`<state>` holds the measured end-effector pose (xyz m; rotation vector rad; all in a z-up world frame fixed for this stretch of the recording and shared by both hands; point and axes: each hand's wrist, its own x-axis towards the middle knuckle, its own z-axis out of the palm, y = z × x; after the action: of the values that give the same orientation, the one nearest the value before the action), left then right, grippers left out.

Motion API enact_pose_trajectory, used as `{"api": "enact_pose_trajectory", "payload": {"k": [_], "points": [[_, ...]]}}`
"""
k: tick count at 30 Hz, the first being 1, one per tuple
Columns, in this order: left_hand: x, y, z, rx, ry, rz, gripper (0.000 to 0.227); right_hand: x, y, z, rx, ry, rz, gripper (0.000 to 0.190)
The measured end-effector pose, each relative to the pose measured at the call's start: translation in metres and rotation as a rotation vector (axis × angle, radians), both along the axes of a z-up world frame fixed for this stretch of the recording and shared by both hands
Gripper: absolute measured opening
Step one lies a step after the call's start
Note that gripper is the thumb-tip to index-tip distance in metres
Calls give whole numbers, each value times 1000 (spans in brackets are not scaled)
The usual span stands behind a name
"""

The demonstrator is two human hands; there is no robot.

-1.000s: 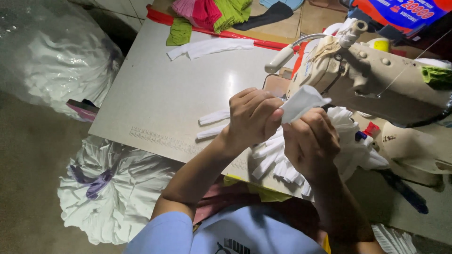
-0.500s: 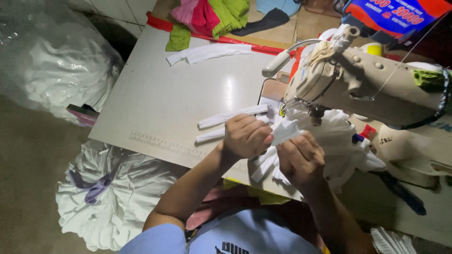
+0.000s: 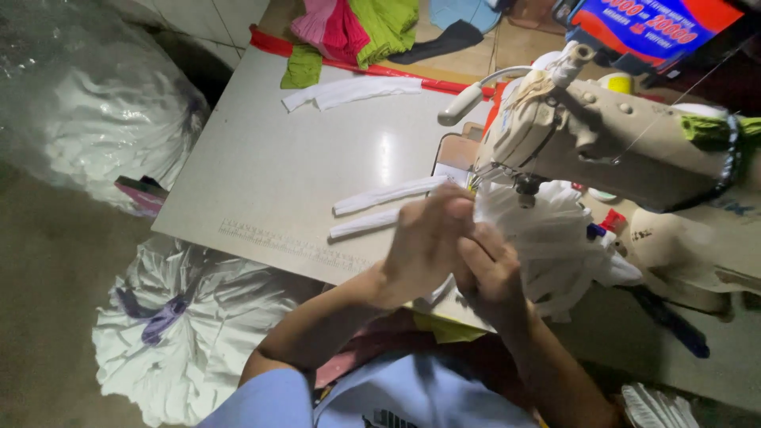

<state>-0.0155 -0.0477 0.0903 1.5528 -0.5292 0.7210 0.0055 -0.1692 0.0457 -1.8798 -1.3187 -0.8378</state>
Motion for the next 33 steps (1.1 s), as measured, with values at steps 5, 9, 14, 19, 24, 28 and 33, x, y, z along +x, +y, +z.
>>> {"api": "enact_pose_trajectory", "payload": {"k": [5,9,14,19,24,28,33], "points": [[8,22,12,-740,233,92,36,-20,12,-35,10,493,39,41],[16,35,17,-716,145,113,35,-24,7,-44,66,509,-78,35],[5,-12,-15,-399,161,109,46,-26,-4,-76,114,748,-79,22],[14,17,-13,-813,171,-123,30,-36,-14,-38,-105,897,48,24],[11,-4,-36,-523,-62,-189,22,-36,-19,-34,-67,1041,123,25],[-11,-32,-40,-452,222,-220,34,-31,-31,-45,-8,969,28,16],[-23,-22,-45,-220,431,-9,35,-36,-19,-44,169,1175,255,26]]}}
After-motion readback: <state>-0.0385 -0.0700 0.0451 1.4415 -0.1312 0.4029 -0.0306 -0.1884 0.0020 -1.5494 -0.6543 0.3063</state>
